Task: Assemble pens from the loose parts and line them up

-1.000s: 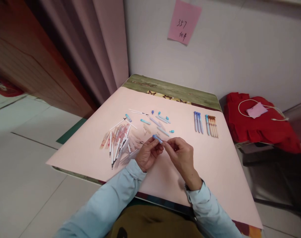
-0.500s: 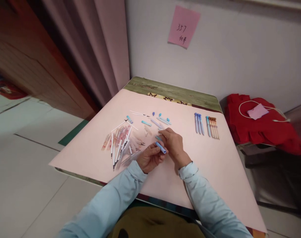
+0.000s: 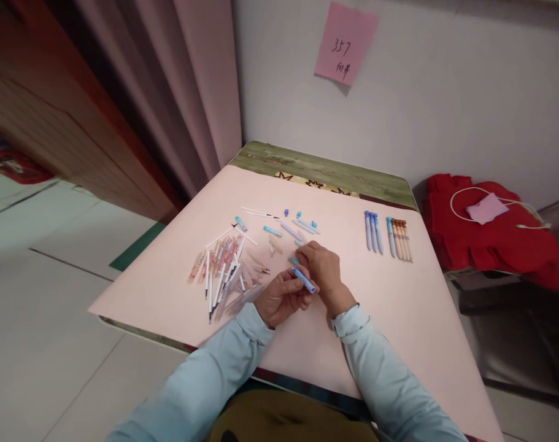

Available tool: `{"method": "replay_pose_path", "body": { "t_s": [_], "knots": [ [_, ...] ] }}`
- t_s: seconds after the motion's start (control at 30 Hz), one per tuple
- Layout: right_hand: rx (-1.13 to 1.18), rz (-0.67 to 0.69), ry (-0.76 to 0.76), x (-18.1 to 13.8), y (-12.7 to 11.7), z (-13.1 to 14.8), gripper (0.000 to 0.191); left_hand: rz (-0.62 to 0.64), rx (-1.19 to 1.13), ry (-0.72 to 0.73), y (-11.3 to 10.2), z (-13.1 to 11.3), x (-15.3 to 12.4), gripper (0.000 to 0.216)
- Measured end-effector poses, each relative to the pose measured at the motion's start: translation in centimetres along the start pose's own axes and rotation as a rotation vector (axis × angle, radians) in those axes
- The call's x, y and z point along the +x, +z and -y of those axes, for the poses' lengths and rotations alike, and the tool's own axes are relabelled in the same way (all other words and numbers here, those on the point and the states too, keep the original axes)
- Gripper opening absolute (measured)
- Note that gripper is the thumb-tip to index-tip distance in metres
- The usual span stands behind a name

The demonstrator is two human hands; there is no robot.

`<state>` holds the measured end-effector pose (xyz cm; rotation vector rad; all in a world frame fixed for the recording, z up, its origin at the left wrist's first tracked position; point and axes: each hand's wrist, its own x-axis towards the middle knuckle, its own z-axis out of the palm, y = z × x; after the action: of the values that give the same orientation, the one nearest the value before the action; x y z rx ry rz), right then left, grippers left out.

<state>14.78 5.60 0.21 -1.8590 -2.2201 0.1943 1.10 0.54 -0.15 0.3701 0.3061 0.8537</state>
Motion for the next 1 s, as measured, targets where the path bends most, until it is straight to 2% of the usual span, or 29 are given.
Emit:
{"method": "replay_pose_path", "body": {
  "t_s": [0.07,0.13,0.23,0.3,0.4,0.5,0.7,0.87,1.0],
  "knots": [
    [0.009,-0.030,0.011,-0.1,0.2,0.0,0.021,-0.023,-0.046,0.016,0.0,-0.1,0.0,0.023],
    [0.073,-0.118,0.017,-0.3,-0.1,0.0,0.019,-0.087,-0.128,0.051,-0.1,-0.3,0.1,0.019],
    [0.282,-0.307,0.010,-1.1,-1.8,0.0,0.018,-0.223,-0.252,0.111,-0.2,-0.6,0.2,0.008],
    [0.453,-0.373,-0.004,-2.1,-3.5,0.3,0.016,-0.297,-0.293,0.135,-0.1,-0.8,0.4,0.017],
    [0.654,-0.379,-0.042,-3.8,-5.6,1.2,0.012,-0.367,-0.290,0.139,0.1,-0.8,0.6,0.024],
    [0.711,-0.388,-0.064,-5.2,-6.2,2.3,0.010,-0.396,-0.245,0.159,0.2,-0.6,0.7,0.020],
    [0.662,-0.388,-0.011,-5.8,-5.5,2.6,0.009,-0.382,-0.121,0.206,0.2,-0.3,0.8,0.008],
    [0.593,-0.351,-0.025,-6.1,-5.6,1.9,0.009,-0.324,-0.019,0.254,0.4,-0.1,0.8,0.013],
    [0.562,-0.321,-0.019,-6.4,-5.8,1.7,0.009,-0.294,0.025,0.231,0.3,0.0,0.8,0.018]
  ]
}}
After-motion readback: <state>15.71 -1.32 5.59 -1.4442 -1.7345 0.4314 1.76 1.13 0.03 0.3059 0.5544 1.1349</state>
